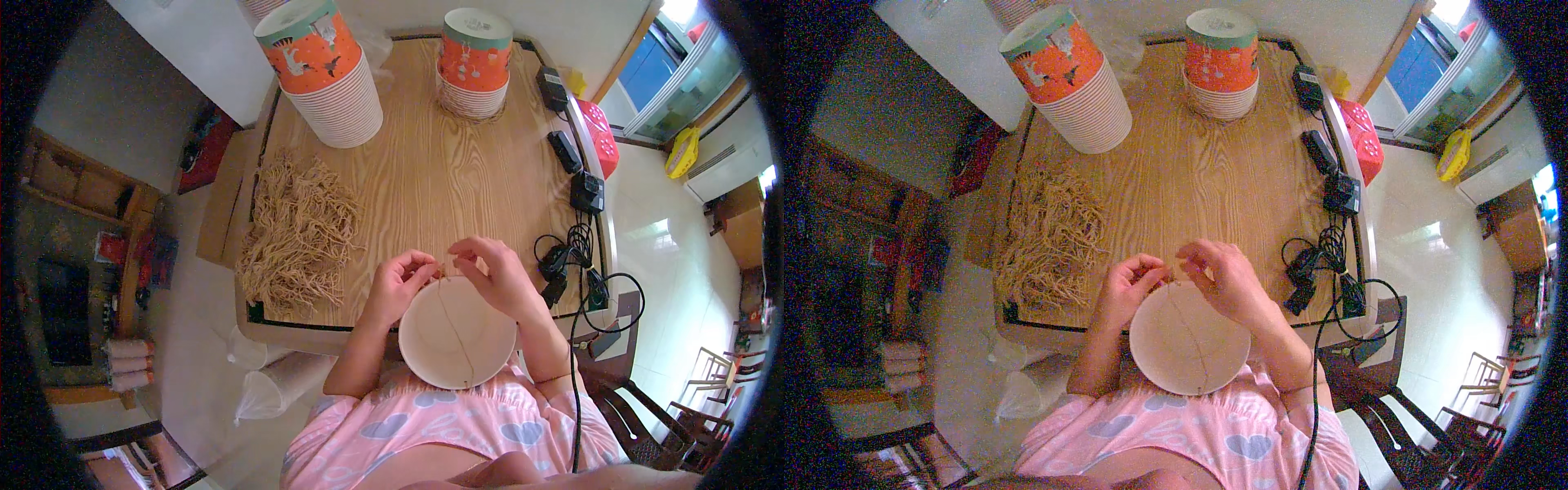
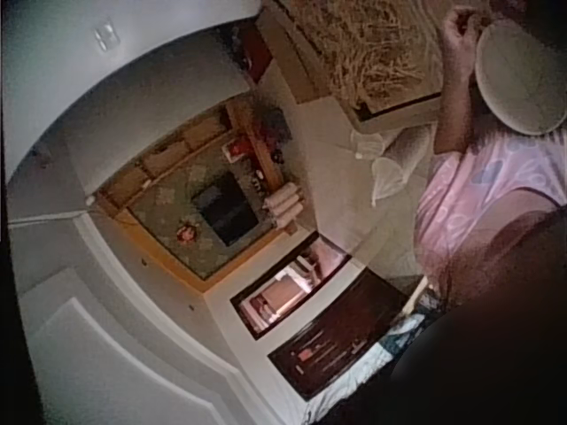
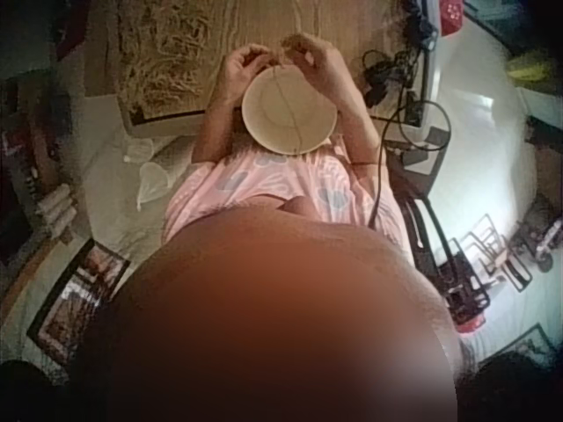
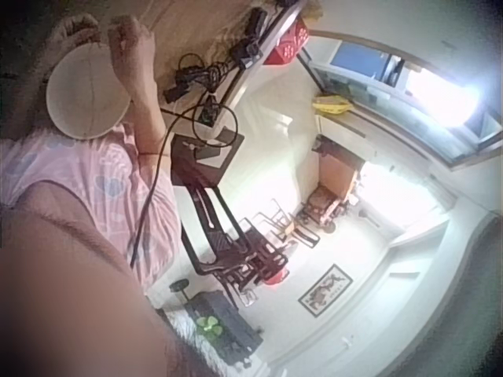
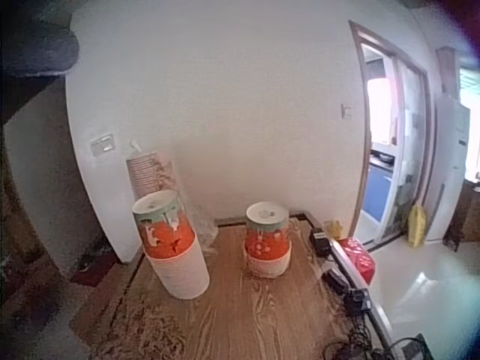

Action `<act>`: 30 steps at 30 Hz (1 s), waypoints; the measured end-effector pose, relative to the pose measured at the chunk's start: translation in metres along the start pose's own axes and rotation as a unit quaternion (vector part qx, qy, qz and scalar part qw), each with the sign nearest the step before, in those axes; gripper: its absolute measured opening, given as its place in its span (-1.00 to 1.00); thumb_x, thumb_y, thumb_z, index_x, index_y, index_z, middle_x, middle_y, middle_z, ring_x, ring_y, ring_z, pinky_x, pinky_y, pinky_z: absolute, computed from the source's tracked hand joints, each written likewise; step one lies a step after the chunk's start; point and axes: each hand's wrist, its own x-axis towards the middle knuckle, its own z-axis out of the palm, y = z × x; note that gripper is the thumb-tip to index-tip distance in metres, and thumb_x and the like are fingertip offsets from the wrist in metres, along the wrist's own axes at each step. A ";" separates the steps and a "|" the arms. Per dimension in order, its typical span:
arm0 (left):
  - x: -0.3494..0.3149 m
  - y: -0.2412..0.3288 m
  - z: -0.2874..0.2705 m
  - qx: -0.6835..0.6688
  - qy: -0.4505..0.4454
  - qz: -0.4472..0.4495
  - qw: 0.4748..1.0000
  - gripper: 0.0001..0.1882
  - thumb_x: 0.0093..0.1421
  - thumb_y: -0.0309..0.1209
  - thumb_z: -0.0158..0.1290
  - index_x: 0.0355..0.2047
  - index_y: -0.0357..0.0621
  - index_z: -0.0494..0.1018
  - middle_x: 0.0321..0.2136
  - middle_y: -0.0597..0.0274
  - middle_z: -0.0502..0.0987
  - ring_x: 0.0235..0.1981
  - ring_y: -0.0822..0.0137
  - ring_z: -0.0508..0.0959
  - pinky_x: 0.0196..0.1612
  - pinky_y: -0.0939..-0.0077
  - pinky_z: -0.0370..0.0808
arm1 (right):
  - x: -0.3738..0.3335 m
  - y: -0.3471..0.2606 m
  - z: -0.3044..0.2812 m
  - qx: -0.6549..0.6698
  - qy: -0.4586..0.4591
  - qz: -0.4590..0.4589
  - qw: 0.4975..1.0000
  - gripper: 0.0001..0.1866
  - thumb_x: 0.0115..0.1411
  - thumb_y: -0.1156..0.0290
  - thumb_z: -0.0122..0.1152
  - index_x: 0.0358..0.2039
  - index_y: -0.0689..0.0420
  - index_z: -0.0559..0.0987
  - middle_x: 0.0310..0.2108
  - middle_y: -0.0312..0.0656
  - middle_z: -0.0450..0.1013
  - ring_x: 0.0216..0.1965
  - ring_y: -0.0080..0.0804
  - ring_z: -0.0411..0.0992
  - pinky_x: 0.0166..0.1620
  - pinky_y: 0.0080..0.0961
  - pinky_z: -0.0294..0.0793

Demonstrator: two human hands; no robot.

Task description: Threading a thin white string through pre-punched holes in paper bowls to assemble them.

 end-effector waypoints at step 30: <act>-0.001 0.005 0.003 -0.033 0.017 0.029 0.999 -0.91 0.13 -0.50 0.03 -0.34 -0.22 0.43 -0.45 0.32 0.51 -0.42 0.53 0.50 -0.34 0.65 0.45 | 0.002 0.001 0.003 -0.018 -0.076 0.015 0.997 -0.89 0.00 0.41 0.17 -0.48 0.19 0.52 -0.51 -0.12 0.44 -0.43 -0.19 0.41 -0.34 -0.36 0.38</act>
